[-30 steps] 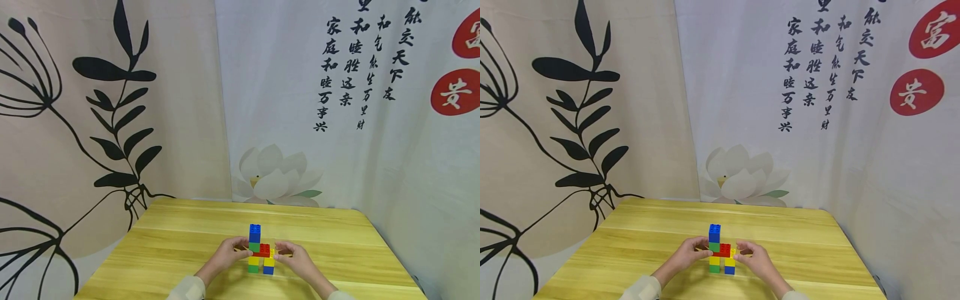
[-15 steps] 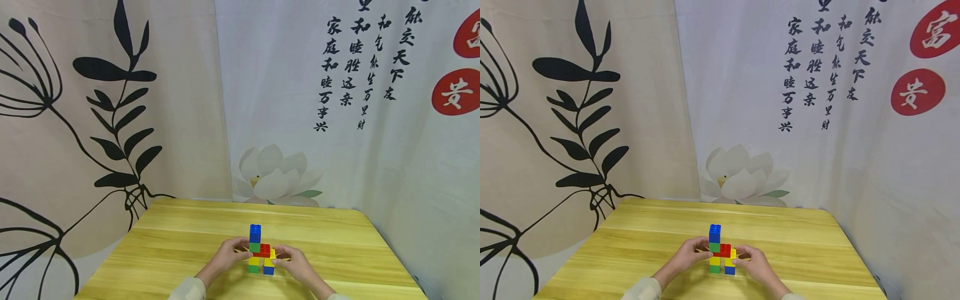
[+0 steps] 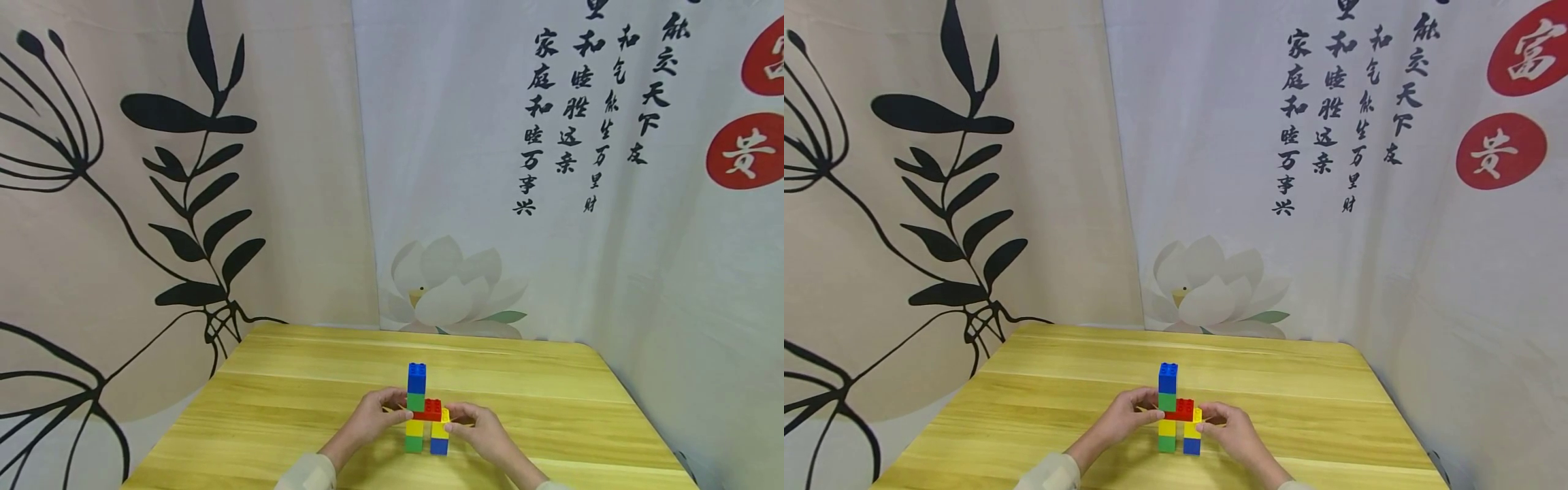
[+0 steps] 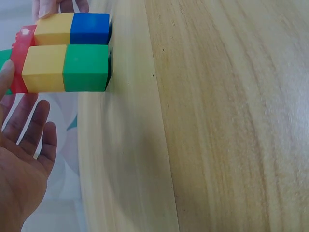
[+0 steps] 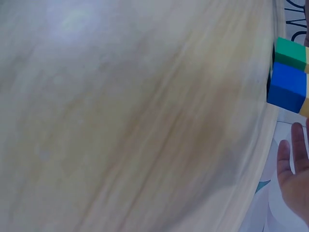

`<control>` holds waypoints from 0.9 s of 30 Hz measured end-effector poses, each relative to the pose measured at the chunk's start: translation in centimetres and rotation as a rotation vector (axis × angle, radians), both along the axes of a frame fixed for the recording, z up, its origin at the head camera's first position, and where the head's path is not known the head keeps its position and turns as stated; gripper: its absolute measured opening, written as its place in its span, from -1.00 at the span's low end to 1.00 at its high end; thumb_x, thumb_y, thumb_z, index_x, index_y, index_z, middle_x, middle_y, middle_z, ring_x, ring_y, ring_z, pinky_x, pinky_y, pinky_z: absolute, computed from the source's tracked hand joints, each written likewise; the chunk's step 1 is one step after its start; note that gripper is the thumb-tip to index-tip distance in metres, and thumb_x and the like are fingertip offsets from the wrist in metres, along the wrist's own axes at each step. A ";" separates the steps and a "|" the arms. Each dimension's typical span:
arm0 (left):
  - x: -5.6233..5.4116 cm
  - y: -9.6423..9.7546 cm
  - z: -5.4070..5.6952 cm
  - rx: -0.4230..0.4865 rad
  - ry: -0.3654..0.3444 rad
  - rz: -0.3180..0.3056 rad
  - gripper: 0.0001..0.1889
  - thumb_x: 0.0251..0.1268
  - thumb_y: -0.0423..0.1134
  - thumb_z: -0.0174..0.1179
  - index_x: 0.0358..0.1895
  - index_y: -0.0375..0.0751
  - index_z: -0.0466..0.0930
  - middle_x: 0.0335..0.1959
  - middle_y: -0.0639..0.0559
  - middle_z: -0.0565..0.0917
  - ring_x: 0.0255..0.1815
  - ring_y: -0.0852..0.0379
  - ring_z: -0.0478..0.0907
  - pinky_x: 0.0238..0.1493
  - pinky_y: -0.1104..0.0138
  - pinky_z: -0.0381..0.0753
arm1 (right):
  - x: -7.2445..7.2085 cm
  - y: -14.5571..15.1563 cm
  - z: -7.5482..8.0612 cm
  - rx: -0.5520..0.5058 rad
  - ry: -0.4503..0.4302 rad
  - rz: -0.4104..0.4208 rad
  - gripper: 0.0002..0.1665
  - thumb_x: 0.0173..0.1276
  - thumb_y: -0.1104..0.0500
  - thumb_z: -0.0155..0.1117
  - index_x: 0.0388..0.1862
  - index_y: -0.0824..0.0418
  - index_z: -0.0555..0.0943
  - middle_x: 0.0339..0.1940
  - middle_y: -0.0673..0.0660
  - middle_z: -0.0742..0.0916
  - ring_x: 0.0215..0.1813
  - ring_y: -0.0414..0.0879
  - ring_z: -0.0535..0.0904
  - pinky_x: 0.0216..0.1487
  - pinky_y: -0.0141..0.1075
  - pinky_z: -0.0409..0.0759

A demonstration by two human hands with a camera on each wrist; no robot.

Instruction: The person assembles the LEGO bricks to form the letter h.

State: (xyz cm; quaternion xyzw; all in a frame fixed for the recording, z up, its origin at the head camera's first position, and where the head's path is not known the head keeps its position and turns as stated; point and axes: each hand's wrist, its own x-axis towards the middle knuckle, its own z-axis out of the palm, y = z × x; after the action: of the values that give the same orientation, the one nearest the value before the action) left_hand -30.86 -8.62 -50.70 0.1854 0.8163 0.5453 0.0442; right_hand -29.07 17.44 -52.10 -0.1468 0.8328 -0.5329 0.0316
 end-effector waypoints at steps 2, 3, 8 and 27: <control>0.0 0.0 0.0 -0.001 0.003 0.002 -0.64 0.28 -0.08 0.36 0.10 -0.08 0.64 -0.18 0.11 0.67 -0.12 0.07 0.55 -0.09 0.16 0.59 | 0.0 0.0 -0.1 -0.006 0.000 -0.004 -0.45 0.30 -0.01 0.43 0.14 0.30 0.62 -0.13 0.06 0.74 -0.12 -0.05 0.61 -0.17 -0.26 0.65; 0.0 0.0 -0.1 -0.001 0.004 0.003 -0.63 0.29 -0.08 0.36 0.11 -0.09 0.64 -0.18 0.11 0.67 -0.12 0.07 0.55 -0.09 0.16 0.59 | 0.0 -0.1 -0.1 -0.008 -0.002 -0.006 -0.45 0.30 -0.02 0.43 0.14 0.30 0.62 -0.13 0.06 0.74 -0.12 -0.05 0.61 -0.17 -0.26 0.65; -0.1 0.0 -0.1 -0.001 0.010 0.003 -0.58 0.31 -0.06 0.34 0.16 -0.14 0.62 -0.17 0.10 0.67 -0.12 0.06 0.55 -0.10 0.14 0.60 | 0.0 -0.1 -0.1 -0.005 -0.011 -0.016 -0.45 0.32 -0.01 0.41 0.15 0.32 0.61 -0.10 0.08 0.73 -0.10 -0.05 0.61 -0.14 -0.24 0.65; -0.3 0.0 -0.3 0.030 0.030 0.003 -0.39 0.29 -0.23 0.36 0.39 -0.19 0.40 -0.15 0.05 0.67 -0.12 0.06 0.54 -0.09 0.24 0.57 | 0.1 -0.5 -0.1 -0.043 -0.007 -0.012 -0.50 0.30 0.18 0.43 0.17 0.36 0.60 -0.14 0.08 0.73 -0.13 -0.04 0.62 -0.14 -0.29 0.64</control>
State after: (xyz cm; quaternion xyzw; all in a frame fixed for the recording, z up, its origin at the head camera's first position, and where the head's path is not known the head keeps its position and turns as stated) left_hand -31.14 -8.65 -51.04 0.1932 0.8088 0.5548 0.0282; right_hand -28.95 16.91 -52.22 -0.1406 0.8218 -0.5514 0.0280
